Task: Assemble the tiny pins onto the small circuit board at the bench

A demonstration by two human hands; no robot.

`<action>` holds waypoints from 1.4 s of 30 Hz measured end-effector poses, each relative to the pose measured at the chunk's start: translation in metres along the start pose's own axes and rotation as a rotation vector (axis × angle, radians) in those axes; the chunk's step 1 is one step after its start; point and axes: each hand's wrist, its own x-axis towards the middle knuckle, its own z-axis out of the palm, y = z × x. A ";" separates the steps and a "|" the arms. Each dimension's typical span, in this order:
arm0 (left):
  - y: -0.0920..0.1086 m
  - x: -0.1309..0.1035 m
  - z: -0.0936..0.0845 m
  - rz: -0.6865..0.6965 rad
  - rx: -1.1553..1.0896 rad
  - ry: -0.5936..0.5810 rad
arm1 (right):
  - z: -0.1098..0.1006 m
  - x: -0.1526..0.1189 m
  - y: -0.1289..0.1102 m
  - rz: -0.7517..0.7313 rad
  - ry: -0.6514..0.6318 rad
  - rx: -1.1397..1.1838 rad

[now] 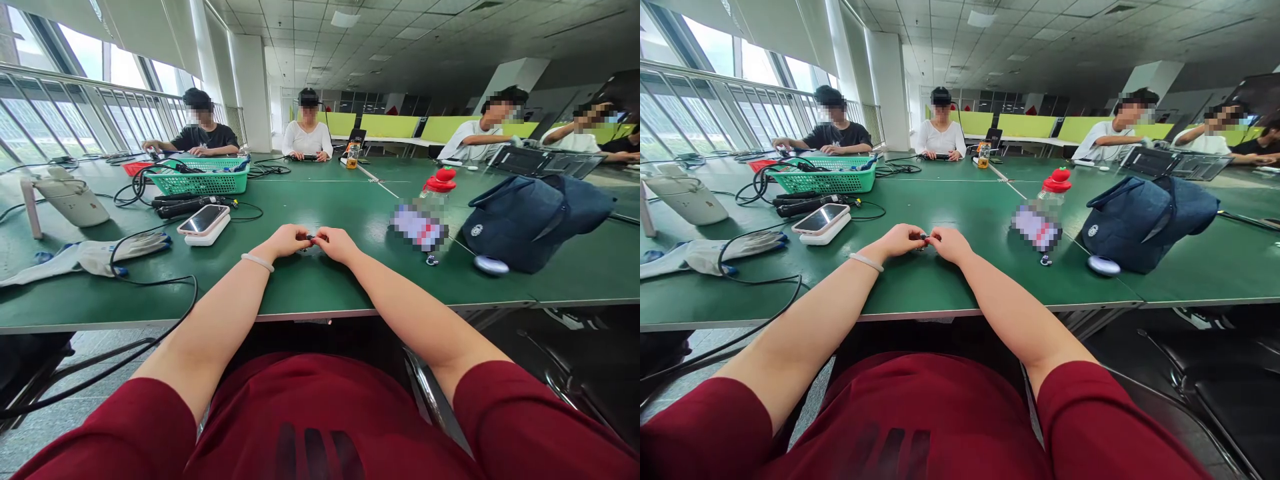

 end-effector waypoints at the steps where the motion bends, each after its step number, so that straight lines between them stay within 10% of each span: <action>1: 0.000 0.000 0.000 0.008 0.023 -0.007 | 0.000 0.000 0.001 -0.003 0.000 0.002; 42: 0.003 0.000 0.004 -0.051 -0.042 -0.011 | 0.000 -0.003 -0.004 -0.052 0.044 0.095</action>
